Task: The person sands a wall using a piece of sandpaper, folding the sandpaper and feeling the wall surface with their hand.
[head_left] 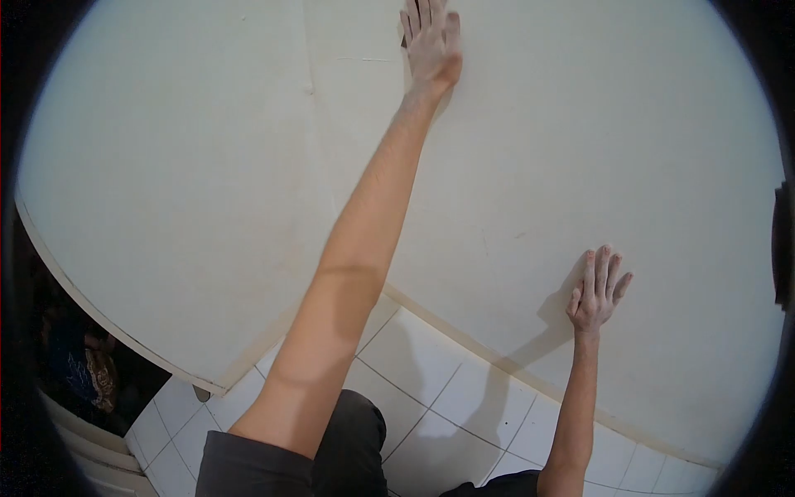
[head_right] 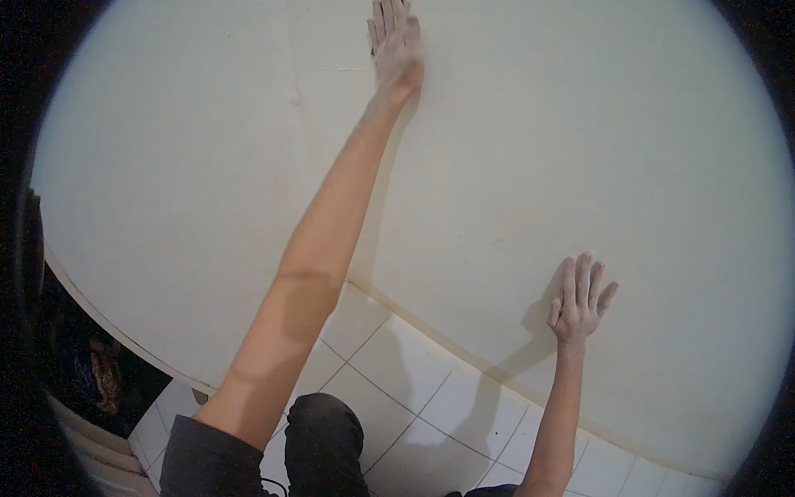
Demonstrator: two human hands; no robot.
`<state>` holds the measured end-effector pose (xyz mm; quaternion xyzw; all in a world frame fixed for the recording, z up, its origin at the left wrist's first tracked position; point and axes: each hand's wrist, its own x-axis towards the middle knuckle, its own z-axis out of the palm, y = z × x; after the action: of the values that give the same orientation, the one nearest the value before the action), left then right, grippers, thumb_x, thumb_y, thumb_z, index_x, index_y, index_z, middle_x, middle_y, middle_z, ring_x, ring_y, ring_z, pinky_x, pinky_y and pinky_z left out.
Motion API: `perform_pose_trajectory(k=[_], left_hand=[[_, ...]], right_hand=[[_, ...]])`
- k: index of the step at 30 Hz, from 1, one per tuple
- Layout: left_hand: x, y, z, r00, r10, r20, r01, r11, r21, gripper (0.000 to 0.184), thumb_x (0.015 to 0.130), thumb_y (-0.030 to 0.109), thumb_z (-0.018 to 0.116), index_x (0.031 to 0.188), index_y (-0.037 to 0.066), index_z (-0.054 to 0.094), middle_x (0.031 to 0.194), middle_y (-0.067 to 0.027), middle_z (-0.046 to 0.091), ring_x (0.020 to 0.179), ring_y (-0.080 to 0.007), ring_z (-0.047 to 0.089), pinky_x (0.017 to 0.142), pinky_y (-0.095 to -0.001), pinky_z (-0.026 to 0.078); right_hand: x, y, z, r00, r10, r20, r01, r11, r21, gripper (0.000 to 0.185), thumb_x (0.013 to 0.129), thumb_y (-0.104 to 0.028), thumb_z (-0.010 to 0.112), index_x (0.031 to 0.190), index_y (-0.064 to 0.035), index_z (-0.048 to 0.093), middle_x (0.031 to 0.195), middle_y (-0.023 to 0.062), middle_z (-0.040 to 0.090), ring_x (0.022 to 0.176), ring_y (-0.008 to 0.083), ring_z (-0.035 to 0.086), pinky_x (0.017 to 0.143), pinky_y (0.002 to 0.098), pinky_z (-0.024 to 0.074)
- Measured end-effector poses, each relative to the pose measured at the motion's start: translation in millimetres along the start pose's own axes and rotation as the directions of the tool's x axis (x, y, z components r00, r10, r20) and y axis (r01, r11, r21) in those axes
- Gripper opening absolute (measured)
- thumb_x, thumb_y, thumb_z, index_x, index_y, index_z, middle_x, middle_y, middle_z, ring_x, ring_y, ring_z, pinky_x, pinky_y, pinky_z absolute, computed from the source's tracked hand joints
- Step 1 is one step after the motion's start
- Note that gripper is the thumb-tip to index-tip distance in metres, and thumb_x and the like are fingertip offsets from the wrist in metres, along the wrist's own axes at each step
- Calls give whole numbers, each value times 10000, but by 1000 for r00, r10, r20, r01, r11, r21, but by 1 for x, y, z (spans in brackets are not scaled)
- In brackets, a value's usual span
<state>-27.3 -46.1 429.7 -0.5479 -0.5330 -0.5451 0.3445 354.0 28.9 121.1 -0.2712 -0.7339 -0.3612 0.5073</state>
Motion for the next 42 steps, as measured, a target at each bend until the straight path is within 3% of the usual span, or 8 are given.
perform_pose_trajectory(k=[5,10,18,20,29,32,37,42], left_hand=[[-154,-33,26,985,1,-174,2,1000,17,586,1078,232,359,1611,3,277,1702,-181,213,1587,-354,134,1282,-482,79],[-406,-38,65,919,-394,-22,394,918,35,681,1044,218,386,1618,-60,145,1702,-263,95,1582,-437,33,1269,-542,13],[-259,-49,54,906,-338,-254,327,941,-88,695,1057,258,393,1626,-43,129,1716,-237,61,1591,-400,5,1272,-516,-4],[-184,-55,36,938,-231,-258,255,965,63,686,1074,300,394,1626,-30,155,1724,-207,63,1596,-369,18,1277,-499,9],[87,-7,-3,984,140,-108,-141,990,-6,639,1126,404,156,1643,29,145,1735,-145,58,1601,-325,5,1287,-452,11],[53,-7,1,977,183,-113,-178,982,60,607,1111,328,290,1631,24,214,1725,-155,132,1597,-327,71,1289,-450,58],[-151,-11,36,984,-51,-168,58,998,38,611,1066,227,365,1617,-8,247,1697,-218,194,1576,-381,156,1278,-489,120],[-313,-5,66,995,-104,11,102,990,98,721,1016,270,440,1611,-57,199,1691,-263,164,1579,-426,102,1264,-556,60]], right_hand=[[1,0,1,1000,21,8,-21,1000,13,557,1062,-313,233,1503,-169,541,1600,52,465,1534,262,339,1293,549,98],[1,1,-5,1000,16,21,-16,999,31,554,1040,-286,263,1511,-173,533,1606,48,459,1533,256,344,1296,535,103],[3,0,-4,1000,24,17,-25,999,36,556,1043,-300,268,1525,-173,514,1608,43,456,1533,252,345,1296,532,105],[3,0,-4,999,23,21,-24,999,36,556,1041,-296,269,1520,-169,520,1606,44,459,1534,253,343,1295,533,106],[-4,3,0,999,-18,37,17,1000,24,569,1052,-296,249,1501,-92,533,1599,116,458,1538,311,327,1284,562,93],[-5,1,3,999,17,28,-18,999,27,568,1066,-350,232,1475,-142,566,1586,57,484,1527,282,352,1284,570,122],[-5,4,3,999,3,36,-4,1000,10,567,1068,-350,229,1483,-149,557,1587,60,483,1524,280,360,1284,572,123],[-4,3,-2,999,-4,54,2,1000,25,566,1062,-353,245,1497,-149,543,1596,69,469,1531,285,344,1284,573,111]])
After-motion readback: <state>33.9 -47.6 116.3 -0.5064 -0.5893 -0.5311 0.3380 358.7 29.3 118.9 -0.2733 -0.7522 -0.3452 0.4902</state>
